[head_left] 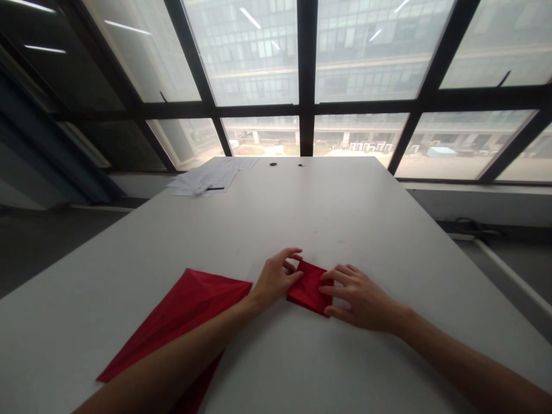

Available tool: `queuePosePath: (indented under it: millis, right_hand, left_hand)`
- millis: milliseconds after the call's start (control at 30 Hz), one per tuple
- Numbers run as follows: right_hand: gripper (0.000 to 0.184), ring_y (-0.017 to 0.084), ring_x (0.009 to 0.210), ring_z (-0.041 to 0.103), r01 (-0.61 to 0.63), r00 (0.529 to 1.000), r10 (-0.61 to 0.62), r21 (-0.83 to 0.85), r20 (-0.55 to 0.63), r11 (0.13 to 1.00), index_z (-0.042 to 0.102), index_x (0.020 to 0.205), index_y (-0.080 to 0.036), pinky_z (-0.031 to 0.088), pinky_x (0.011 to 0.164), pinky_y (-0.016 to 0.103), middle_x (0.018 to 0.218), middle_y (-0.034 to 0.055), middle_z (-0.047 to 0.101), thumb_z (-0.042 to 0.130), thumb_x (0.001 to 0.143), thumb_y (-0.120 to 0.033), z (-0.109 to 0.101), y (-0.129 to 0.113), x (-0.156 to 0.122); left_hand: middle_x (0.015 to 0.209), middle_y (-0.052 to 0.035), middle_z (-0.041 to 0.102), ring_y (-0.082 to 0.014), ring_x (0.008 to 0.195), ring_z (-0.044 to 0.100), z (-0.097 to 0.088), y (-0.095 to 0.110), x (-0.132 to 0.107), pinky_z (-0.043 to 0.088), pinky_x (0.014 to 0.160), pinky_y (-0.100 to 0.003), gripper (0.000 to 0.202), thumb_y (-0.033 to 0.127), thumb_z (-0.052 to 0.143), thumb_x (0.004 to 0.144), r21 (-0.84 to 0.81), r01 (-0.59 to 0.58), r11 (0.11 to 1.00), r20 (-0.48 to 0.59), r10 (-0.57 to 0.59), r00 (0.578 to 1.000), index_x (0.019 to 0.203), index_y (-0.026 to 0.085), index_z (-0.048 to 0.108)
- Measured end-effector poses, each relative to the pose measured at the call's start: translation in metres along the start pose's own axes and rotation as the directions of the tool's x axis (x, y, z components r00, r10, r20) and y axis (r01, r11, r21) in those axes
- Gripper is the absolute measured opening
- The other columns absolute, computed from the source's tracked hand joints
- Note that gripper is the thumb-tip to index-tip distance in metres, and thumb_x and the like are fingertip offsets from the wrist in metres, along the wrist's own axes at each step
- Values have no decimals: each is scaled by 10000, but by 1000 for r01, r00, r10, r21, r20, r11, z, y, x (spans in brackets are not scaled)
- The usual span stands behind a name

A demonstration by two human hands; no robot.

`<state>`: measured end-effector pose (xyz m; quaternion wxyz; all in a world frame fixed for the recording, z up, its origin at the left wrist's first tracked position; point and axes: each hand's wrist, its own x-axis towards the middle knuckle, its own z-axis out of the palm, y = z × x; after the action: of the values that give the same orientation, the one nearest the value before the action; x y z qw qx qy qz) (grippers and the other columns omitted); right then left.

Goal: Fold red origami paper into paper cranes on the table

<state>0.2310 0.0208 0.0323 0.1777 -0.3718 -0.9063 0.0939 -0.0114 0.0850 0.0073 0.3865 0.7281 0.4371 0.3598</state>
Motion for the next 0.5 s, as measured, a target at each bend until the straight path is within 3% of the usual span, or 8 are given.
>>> queuePosePath:
  millis: [233,367,500]
  right_hand:
    - [277,245,1065,539,9,1000,-9,-7,12,1000,688,1154,-296,415,960,426,1175,62,635,584,937,-434,5,3,1]
    - [250,240,1049,542,-47,999,46,-3,-28,999,698,1128,-283,431,950,417,1146,69,636,545,964,-396,7,6,1]
    - [216,231,1022,547,-105,992,106,15,-69,994,702,1106,-276,453,930,400,1102,67,641,553,964,-339,9,8,1]
  left_hand:
    - [891,-18,718,-167,831,690,0,2,0,569,782,-289,381,219,657,827,-32,-18,999,-14,18,1000,1205,216,618]
    - [1086,-74,717,-189,957,691,-2,4,4,558,865,-328,332,254,563,905,-80,2,997,-42,-5,999,1229,193,604]
    - [1185,-67,674,-211,1083,637,0,3,3,488,1000,-367,270,199,621,850,187,-129,974,-5,132,991,1106,219,702]
